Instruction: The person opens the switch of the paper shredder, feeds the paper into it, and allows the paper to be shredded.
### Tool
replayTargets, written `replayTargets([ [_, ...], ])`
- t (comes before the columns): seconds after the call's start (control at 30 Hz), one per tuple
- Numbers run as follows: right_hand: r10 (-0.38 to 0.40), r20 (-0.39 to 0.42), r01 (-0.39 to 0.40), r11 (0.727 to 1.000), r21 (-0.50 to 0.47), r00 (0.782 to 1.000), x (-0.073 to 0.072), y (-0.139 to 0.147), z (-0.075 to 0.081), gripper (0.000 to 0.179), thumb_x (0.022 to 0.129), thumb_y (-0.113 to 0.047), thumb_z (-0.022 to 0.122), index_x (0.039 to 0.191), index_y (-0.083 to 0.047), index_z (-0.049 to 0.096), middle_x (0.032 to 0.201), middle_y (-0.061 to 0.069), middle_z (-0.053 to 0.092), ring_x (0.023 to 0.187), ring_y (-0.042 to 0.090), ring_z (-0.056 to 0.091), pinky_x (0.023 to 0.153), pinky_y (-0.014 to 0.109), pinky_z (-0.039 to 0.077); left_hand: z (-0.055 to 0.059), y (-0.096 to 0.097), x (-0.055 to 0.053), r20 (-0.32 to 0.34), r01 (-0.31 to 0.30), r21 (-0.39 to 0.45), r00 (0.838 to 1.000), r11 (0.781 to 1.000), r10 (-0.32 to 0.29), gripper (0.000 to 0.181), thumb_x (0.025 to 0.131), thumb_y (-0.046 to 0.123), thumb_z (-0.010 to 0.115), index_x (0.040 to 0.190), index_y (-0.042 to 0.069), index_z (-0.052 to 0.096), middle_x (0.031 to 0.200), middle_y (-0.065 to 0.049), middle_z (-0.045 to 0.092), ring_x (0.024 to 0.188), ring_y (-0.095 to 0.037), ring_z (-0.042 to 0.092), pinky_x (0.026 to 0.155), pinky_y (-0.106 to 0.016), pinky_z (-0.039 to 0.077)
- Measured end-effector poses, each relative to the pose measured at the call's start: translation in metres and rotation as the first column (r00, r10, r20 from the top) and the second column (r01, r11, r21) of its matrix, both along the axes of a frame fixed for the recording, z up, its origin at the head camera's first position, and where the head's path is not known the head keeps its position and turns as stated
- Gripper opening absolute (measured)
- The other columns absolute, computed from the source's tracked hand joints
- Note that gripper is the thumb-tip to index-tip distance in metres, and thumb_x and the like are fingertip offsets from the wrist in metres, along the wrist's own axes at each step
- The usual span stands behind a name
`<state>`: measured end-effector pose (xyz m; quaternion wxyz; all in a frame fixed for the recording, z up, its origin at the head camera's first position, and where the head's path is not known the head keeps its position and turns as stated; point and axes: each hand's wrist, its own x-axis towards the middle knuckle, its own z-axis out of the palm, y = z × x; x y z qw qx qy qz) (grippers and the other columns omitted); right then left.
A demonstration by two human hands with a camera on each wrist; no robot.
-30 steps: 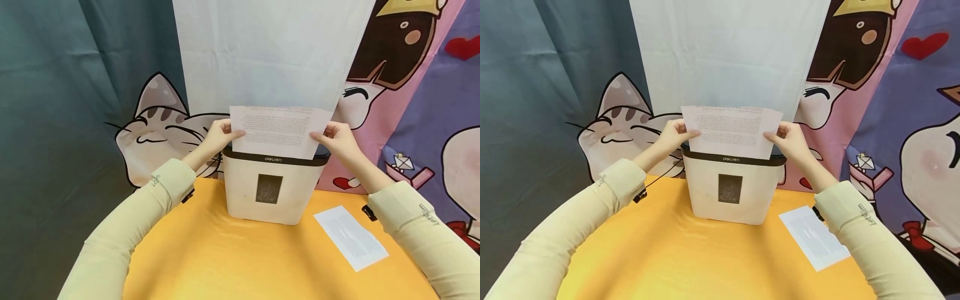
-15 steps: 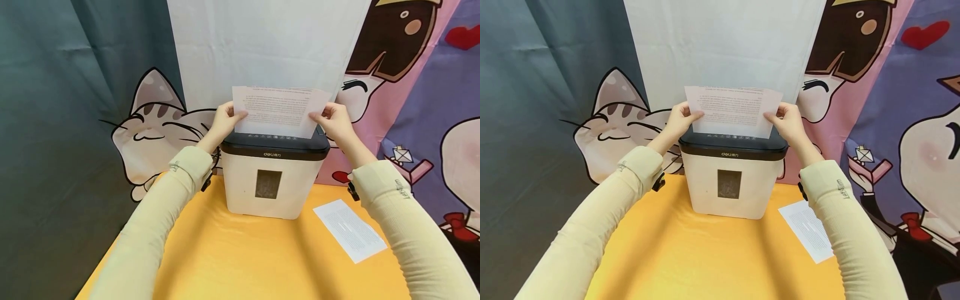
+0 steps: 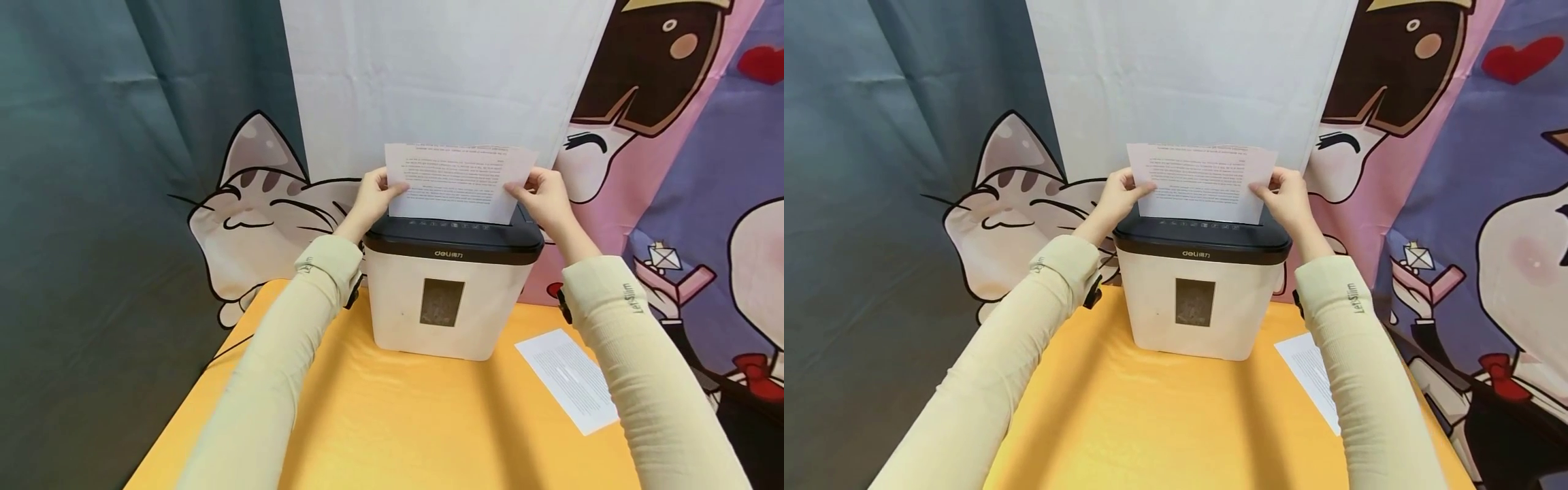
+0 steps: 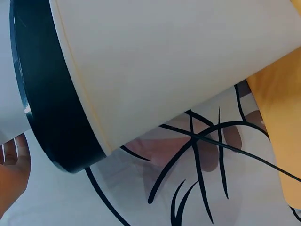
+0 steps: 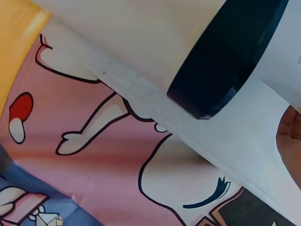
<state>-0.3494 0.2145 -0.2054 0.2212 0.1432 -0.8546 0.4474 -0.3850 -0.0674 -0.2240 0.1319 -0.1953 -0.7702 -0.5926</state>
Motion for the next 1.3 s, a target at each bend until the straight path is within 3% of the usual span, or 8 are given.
replayTargets([
  [0.17, 0.001, 0.005, 0.0, 1.0, -0.022, 1.0, -0.004, -0.001, -0.005, 0.026, 0.089, -0.006, 0.062, 0.111, 0.007, 0.064, 0.081, -0.016, 0.066, 0.069, -0.01, 0.054, 0.063, 0.01, 0.043, -0.001, 0.001, 0.0, 0.002, -0.012, 0.005, 1.0, 1.0, 0.012, 0.026, 0.09, 0.001, 0.059, 0.114, -0.007, 0.062, 0.11, -0.026, 0.065, 0.095, -0.032, 0.065, 0.076, -0.03, 0.052],
  [0.27, -0.009, 0.008, 0.009, 1.0, -0.012, 1.0, -0.005, -0.001, -0.008, 0.027, 0.089, -0.007, 0.062, 0.113, 0.008, 0.064, 0.087, -0.003, 0.069, 0.069, -0.011, 0.053, 0.063, 0.01, 0.042, -0.002, 0.003, 0.0, 0.001, -0.017, 0.016, 1.0, 1.0, 0.017, 0.025, 0.09, 0.001, 0.059, 0.114, -0.007, 0.062, 0.109, -0.027, 0.066, 0.09, -0.026, 0.066, 0.074, -0.027, 0.051],
  [0.4, -0.007, 0.008, 0.007, 1.0, -0.003, 1.0, -0.004, 0.0, -0.008, 0.029, 0.09, -0.006, 0.062, 0.115, 0.008, 0.062, 0.096, 0.011, 0.069, 0.069, -0.012, 0.053, 0.063, 0.009, 0.042, -0.003, 0.004, -0.002, -0.001, -0.01, 0.021, 1.0, 1.0, 0.01, 0.026, 0.09, 0.001, 0.059, 0.115, -0.007, 0.061, 0.11, -0.027, 0.065, 0.092, -0.028, 0.066, 0.075, -0.026, 0.05],
  [0.63, 0.003, 0.024, -0.003, 1.0, 0.003, 1.0, -0.001, 0.001, -0.013, 0.029, 0.09, -0.007, 0.061, 0.114, 0.009, 0.062, 0.099, 0.014, 0.068, 0.071, -0.012, 0.053, 0.065, 0.008, 0.042, -0.007, 0.004, -0.002, 0.031, -0.005, -0.041, 0.999, 0.999, 0.007, 0.028, 0.091, 0.004, 0.06, 0.117, -0.006, 0.061, 0.112, -0.024, 0.065, 0.099, -0.033, 0.064, 0.075, -0.023, 0.049],
  [0.77, 0.011, 0.037, -0.011, 1.0, 0.0, 0.999, -0.003, 0.0, -0.019, 0.028, 0.091, -0.007, 0.06, 0.114, 0.01, 0.062, 0.102, 0.015, 0.068, 0.073, -0.013, 0.054, 0.067, 0.008, 0.043, -0.012, 0.003, -0.002, 0.05, -0.034, -0.052, 0.998, 0.998, 0.037, 0.028, 0.09, 0.003, 0.061, 0.115, -0.006, 0.062, 0.112, -0.024, 0.066, 0.099, -0.032, 0.064, 0.073, -0.021, 0.048],
  [0.93, 0.001, 0.028, -0.001, 1.0, 0.002, 1.0, -0.004, -0.001, -0.023, 0.027, 0.091, -0.006, 0.059, 0.113, 0.011, 0.063, 0.108, 0.03, 0.064, 0.074, -0.013, 0.054, 0.066, 0.007, 0.042, -0.016, 0.002, -0.002, 0.06, -0.078, -0.114, 0.995, 0.99, 0.085, 0.027, 0.088, 0.004, 0.064, 0.113, -0.006, 0.063, 0.11, -0.023, 0.067, 0.096, -0.028, 0.065, 0.072, -0.019, 0.048],
  [1.1, -0.005, 0.065, 0.005, 1.0, 0.005, 0.998, -0.001, -0.002, -0.026, 0.028, 0.092, -0.007, 0.059, 0.113, 0.011, 0.062, 0.11, 0.033, 0.062, 0.072, -0.014, 0.05, 0.066, 0.006, 0.041, -0.016, 0.001, -0.002, 0.036, -0.14, -0.127, 0.989, 0.982, 0.146, 0.024, 0.086, 0.005, 0.067, 0.107, -0.006, 0.065, 0.101, -0.024, 0.068, 0.081, -0.019, 0.063, 0.066, -0.014, 0.043],
  [1.3, -0.031, 0.097, 0.027, 0.999, 0.042, 0.995, -0.001, -0.001, -0.033, 0.028, 0.092, -0.009, 0.059, 0.111, 0.011, 0.063, 0.107, 0.032, 0.064, 0.068, -0.013, 0.048, 0.064, 0.006, 0.039, -0.018, 0.0, -0.001, -0.019, -0.207, -0.161, 0.978, 0.965, 0.207, 0.018, 0.086, 0.01, 0.068, 0.097, -0.006, 0.067, 0.088, -0.02, 0.067, 0.066, -0.006, 0.052, 0.062, -0.013, 0.038],
])
